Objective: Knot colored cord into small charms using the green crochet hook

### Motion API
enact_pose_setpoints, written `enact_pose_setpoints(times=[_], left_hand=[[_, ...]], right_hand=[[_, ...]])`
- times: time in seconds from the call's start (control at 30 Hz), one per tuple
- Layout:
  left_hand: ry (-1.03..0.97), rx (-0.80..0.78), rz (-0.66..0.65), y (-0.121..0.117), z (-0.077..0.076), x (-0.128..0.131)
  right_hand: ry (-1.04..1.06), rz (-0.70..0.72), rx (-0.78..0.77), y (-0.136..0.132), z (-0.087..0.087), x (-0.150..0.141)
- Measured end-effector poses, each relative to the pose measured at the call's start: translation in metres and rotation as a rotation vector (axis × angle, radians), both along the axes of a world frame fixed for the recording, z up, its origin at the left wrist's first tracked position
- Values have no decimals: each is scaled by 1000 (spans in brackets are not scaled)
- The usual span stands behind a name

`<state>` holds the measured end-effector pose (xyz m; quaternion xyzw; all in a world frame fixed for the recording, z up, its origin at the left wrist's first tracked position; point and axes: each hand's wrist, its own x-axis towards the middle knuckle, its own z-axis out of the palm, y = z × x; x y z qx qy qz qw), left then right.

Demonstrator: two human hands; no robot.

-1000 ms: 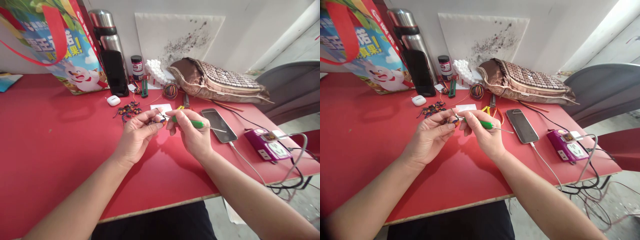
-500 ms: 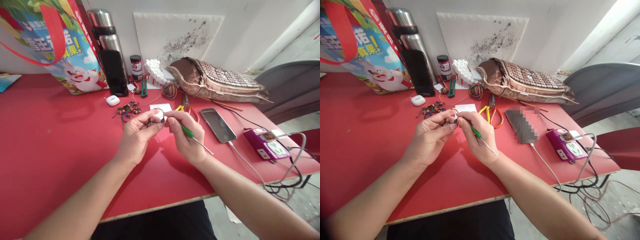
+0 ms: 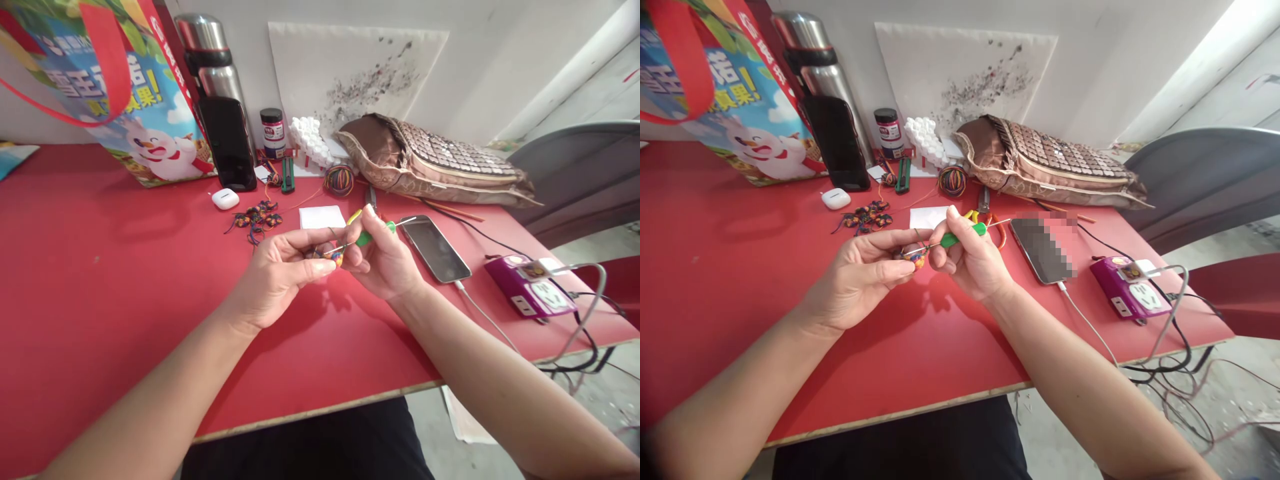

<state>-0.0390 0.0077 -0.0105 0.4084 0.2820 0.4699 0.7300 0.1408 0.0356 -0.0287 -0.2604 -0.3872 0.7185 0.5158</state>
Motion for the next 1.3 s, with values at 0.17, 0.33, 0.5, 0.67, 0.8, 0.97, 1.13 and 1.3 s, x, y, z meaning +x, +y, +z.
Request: enact_pose_setpoints(times=[0.17,0.33,0.5,0.67,0.8,0.97,1.13,1.3], left_hand=[[42,13,54,1,-1,-1],[59,-9,67,2,0,-2],[97,-3,95,2,1,-3],[104,-4,108,1,3,-2],[85,-35,70,1,6,-1],[73,-66,86,1,8,-1],[81,-79,135,2,8,-4],[140,-17,174,3,8,-5]], right_hand=[[-70,-73,35,-2,1,-1],[-104,-165,98,-2,0,0],[-131,-199,112,-1,0,2],[-113,-166,115,1,1,2],[-98,-143,123,-1,1,1],[-103,-146,285,-4,-7,3],[-264,-163,568,-7,-10,5],[-319,-146,588,-8,-6,8]])
